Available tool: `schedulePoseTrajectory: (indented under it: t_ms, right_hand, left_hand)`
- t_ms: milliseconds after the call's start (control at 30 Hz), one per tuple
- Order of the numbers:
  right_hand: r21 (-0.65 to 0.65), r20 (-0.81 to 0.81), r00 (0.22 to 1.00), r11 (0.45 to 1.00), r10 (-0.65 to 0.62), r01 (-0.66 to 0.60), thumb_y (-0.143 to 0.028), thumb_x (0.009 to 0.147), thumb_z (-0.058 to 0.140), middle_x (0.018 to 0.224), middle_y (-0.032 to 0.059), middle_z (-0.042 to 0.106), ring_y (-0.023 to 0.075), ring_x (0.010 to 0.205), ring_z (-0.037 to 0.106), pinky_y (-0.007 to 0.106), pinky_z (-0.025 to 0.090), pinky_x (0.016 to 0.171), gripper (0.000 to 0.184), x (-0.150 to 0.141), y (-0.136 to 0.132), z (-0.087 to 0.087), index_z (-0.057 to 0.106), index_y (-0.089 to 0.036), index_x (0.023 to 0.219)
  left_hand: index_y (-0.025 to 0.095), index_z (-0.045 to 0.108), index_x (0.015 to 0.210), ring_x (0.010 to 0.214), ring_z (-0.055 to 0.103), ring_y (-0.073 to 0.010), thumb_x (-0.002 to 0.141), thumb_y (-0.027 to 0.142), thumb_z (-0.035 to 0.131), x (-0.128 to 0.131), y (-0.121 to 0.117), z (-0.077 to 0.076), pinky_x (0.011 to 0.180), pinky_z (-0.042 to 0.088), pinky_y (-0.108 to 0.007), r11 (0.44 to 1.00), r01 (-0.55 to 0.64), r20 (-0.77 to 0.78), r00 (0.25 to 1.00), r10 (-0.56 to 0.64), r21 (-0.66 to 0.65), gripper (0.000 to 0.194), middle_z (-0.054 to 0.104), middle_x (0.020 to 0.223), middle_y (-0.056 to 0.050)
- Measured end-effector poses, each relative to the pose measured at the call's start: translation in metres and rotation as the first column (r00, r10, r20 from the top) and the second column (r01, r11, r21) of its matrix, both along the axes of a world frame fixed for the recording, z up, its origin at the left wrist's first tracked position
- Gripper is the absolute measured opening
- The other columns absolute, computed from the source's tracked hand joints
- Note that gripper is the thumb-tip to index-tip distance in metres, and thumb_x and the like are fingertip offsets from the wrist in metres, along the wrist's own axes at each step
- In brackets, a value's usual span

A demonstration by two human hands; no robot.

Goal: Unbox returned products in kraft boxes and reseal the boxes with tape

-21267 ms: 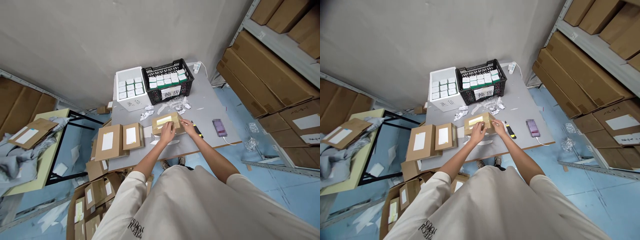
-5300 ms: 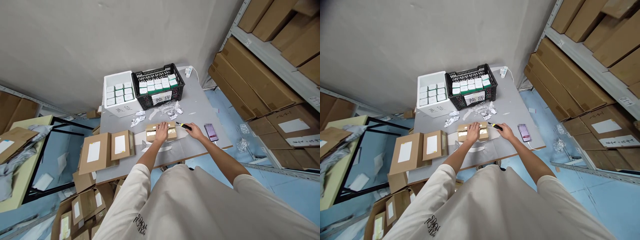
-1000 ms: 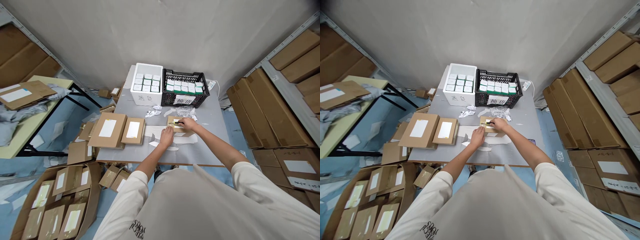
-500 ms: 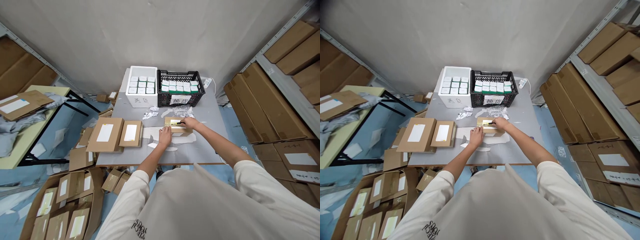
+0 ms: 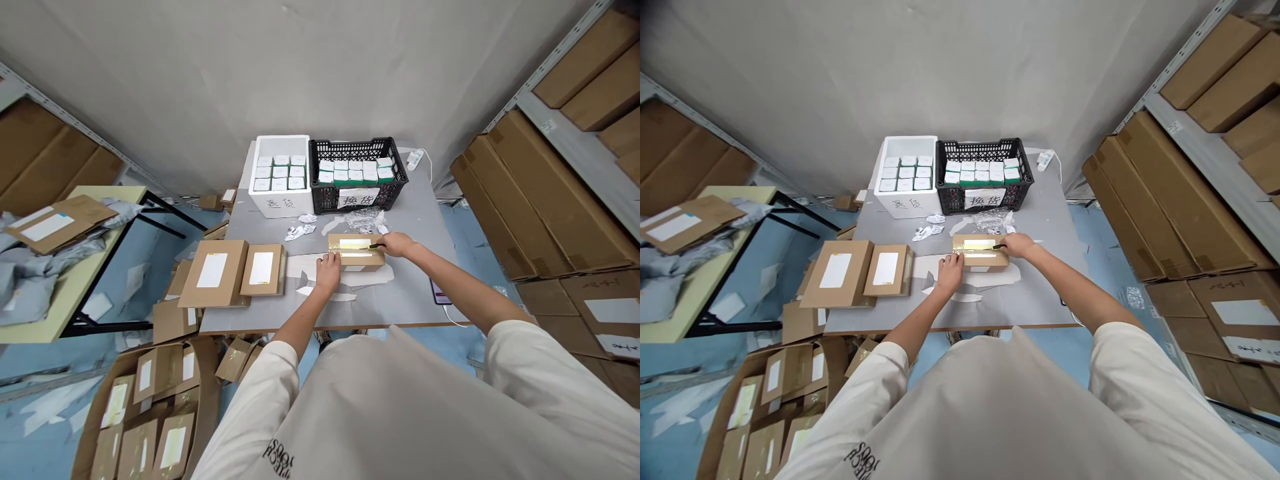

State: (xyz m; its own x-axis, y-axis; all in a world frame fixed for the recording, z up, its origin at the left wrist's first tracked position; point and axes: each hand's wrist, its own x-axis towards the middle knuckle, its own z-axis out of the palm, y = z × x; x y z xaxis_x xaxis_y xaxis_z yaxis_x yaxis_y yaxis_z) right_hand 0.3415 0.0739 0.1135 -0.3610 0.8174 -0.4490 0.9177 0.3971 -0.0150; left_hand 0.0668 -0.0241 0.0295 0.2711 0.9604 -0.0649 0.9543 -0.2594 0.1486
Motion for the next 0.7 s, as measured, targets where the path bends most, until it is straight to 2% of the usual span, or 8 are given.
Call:
schedulePoseTrajectory:
  t_ms: [233,467,567,700]
  right_hand:
    - [0.005,-0.057,0.998,0.999,-0.034,0.034,-0.038,0.098,0.056,0.112,0.0140,0.075,0.0313,0.106,0.068,0.036,0.048,0.082,0.029,0.033,-0.006,0.002,0.078,-0.026,0.112]
    - [0.010,-0.046,0.994,0.995,-0.096,0.097,-0.039,0.094,0.062,0.106,0.0140,0.077,0.0301,0.100,0.069,0.035,0.048,0.079,0.025,0.065,-0.004,0.006,0.081,-0.026,0.103]
    - [0.014,-0.053,0.989,0.990,-0.141,0.142,-0.040,0.092,0.064,0.104,0.0142,0.077,0.0299,0.097,0.069,0.035,0.048,0.076,0.025,0.091,-0.005,0.009,0.082,-0.027,0.102]
    - [0.026,-0.053,0.970,0.971,-0.237,0.238,-0.043,0.093,0.061,0.101,0.0133,0.078,0.0289,0.093,0.070,0.033,0.047,0.073,0.030,0.144,-0.017,0.011,0.082,-0.027,0.106]
  left_hand:
    - [0.015,0.039,0.155,0.126,0.051,-0.0325,0.093,0.009,0.041,0.002,0.001,0.001,0.106,0.038,-0.047,1.000,0.011,-0.033,0.999,-0.011,0.003,0.062,0.056,0.136,-0.021]
    - [0.019,0.037,0.155,0.128,0.050,-0.0318,0.091,0.009,0.045,0.005,0.003,0.002,0.107,0.037,-0.048,1.000,0.011,-0.061,0.998,-0.012,-0.008,0.065,0.055,0.138,-0.020]
    - [0.019,0.038,0.154,0.126,0.051,-0.0311,0.092,0.009,0.043,0.006,0.004,0.003,0.107,0.037,-0.047,1.000,0.011,-0.085,0.996,-0.010,0.003,0.064,0.056,0.136,-0.019]
    - [0.017,0.043,0.149,0.125,0.052,-0.0313,0.094,0.012,0.044,0.006,0.005,0.006,0.106,0.038,-0.046,1.000,0.005,-0.081,0.997,-0.004,0.016,0.056,0.056,0.136,-0.019]
